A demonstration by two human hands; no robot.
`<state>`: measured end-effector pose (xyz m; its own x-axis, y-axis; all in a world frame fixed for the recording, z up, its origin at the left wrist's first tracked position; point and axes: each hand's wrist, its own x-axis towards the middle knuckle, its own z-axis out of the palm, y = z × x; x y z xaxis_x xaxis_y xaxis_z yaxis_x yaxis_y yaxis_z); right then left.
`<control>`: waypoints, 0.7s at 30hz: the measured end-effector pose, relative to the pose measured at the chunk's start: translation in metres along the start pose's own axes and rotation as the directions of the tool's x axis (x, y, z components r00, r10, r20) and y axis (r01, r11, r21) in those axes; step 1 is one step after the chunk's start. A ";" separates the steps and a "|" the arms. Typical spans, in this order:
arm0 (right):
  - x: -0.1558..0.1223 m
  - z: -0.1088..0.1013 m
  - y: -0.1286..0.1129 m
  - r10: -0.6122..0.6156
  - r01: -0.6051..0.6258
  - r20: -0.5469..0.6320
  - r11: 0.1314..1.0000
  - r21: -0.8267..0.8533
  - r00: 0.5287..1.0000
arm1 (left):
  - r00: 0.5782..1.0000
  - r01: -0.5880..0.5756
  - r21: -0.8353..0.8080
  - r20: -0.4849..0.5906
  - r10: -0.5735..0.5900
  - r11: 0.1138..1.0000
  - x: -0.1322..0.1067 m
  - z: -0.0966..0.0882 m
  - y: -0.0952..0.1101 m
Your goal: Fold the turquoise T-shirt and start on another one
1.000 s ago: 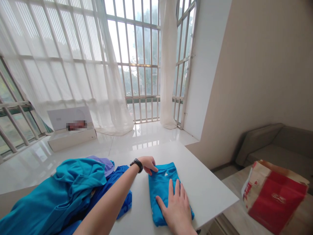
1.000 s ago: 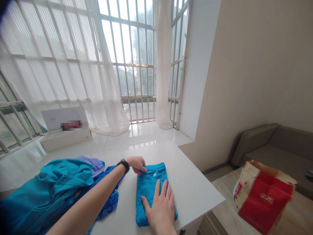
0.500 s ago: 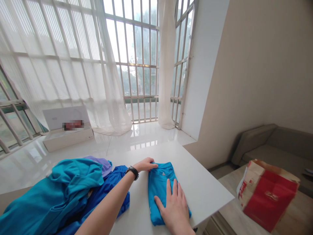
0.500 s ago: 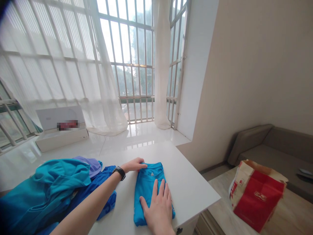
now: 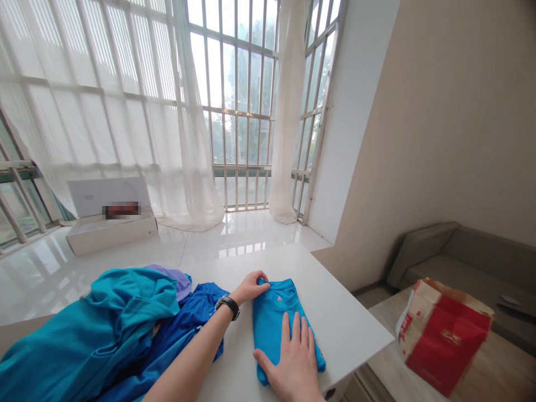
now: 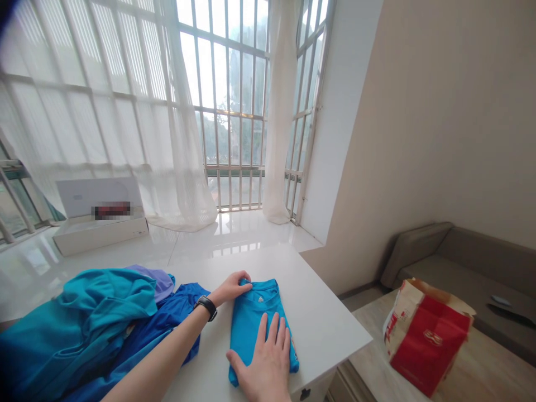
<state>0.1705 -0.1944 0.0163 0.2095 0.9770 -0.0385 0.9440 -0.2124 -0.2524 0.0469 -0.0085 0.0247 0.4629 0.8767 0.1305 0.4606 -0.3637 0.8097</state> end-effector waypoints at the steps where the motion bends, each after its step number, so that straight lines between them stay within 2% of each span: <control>1: 0.000 0.000 0.000 -0.001 0.001 0.002 1.000 -0.012 1.000 | 1.000 -0.004 -0.026 0.001 0.004 1.000 0.000 -0.001 -0.001; 5: -0.002 -0.003 -0.004 0.005 -0.005 -0.007 0.998 -0.057 1.000 | 1.000 -0.014 -0.098 0.011 0.015 0.995 0.002 0.000 -0.005; 9: -0.001 -0.004 -0.005 0.018 -0.016 0.032 0.998 -0.062 0.999 | 0.999 -0.033 -0.086 -0.009 0.032 0.996 0.004 0.005 -0.008; 13: 0.001 0.000 -0.002 0.013 -0.011 0.037 0.999 -0.047 0.999 | 0.996 -0.052 0.020 -0.065 0.053 0.998 0.005 0.008 -0.008; 17: -0.001 -0.001 -0.003 0.006 -0.005 0.021 0.999 -0.045 1.000 | 0.993 -0.077 0.184 -0.074 0.092 0.980 0.000 0.007 -0.011; 21: -0.004 -0.006 -0.005 0.000 0.001 0.004 0.998 -0.065 1.000 | 0.992 -0.052 0.297 -0.095 0.083 0.953 -0.008 0.003 -0.015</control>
<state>0.1660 -0.1973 0.0232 0.2080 0.9772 -0.0425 0.9588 -0.2123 -0.1890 0.0389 -0.0113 0.0098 0.4255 0.8693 0.2515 0.6403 -0.4856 0.5952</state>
